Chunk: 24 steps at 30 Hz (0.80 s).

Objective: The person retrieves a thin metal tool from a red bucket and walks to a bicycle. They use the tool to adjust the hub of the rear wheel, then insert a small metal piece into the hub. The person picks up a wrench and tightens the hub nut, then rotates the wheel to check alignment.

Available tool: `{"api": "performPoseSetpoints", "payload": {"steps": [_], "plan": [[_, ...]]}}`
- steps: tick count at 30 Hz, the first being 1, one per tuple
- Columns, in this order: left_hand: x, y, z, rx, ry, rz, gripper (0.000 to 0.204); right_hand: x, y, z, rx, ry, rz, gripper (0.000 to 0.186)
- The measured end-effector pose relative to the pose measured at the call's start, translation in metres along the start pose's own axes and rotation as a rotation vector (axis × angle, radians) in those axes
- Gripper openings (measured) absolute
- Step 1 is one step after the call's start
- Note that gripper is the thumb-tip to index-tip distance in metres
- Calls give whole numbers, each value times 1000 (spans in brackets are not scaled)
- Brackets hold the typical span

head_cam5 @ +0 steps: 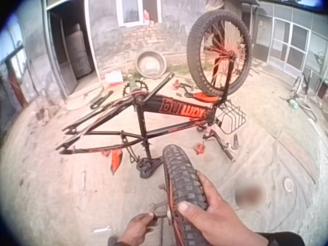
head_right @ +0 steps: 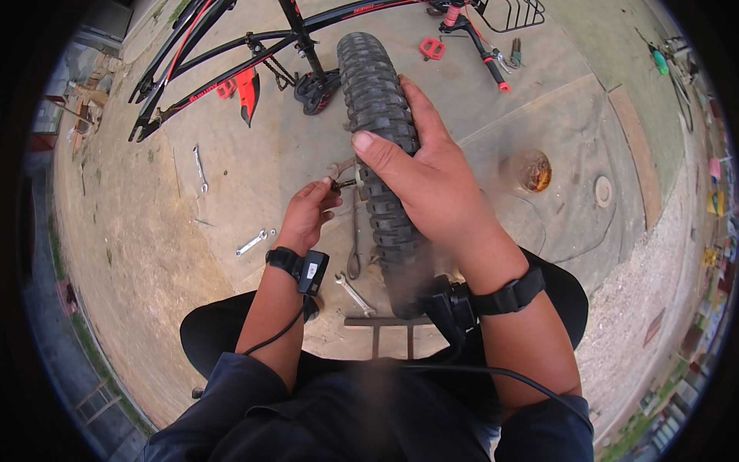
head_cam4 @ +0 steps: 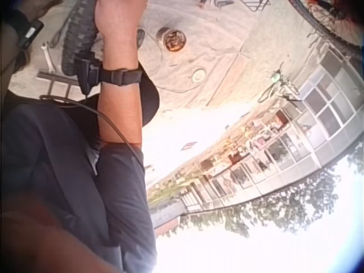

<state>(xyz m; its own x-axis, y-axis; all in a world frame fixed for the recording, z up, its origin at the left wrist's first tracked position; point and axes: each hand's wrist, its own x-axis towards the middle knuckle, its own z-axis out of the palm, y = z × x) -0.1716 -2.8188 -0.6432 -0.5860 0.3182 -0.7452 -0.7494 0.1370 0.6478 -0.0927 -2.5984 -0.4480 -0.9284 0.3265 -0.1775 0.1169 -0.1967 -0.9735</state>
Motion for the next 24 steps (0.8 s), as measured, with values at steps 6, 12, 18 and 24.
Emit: {"api": "performPoseSetpoints", "payload": {"steps": [6,12,18,24], "plan": [[1,-6,1,-15,-17,105,31,0,-2,1,24,-6,4,83],[-1,2,2,20,4,26,31,-1,-2,0,40,-5,21,84],[1,-4,2,43,-18,121,30,0,-1,-1,-45,-3,-2,85],[0,3,1,48,-3,21,32,0,-1,0,-5,-4,-6,84]]}}
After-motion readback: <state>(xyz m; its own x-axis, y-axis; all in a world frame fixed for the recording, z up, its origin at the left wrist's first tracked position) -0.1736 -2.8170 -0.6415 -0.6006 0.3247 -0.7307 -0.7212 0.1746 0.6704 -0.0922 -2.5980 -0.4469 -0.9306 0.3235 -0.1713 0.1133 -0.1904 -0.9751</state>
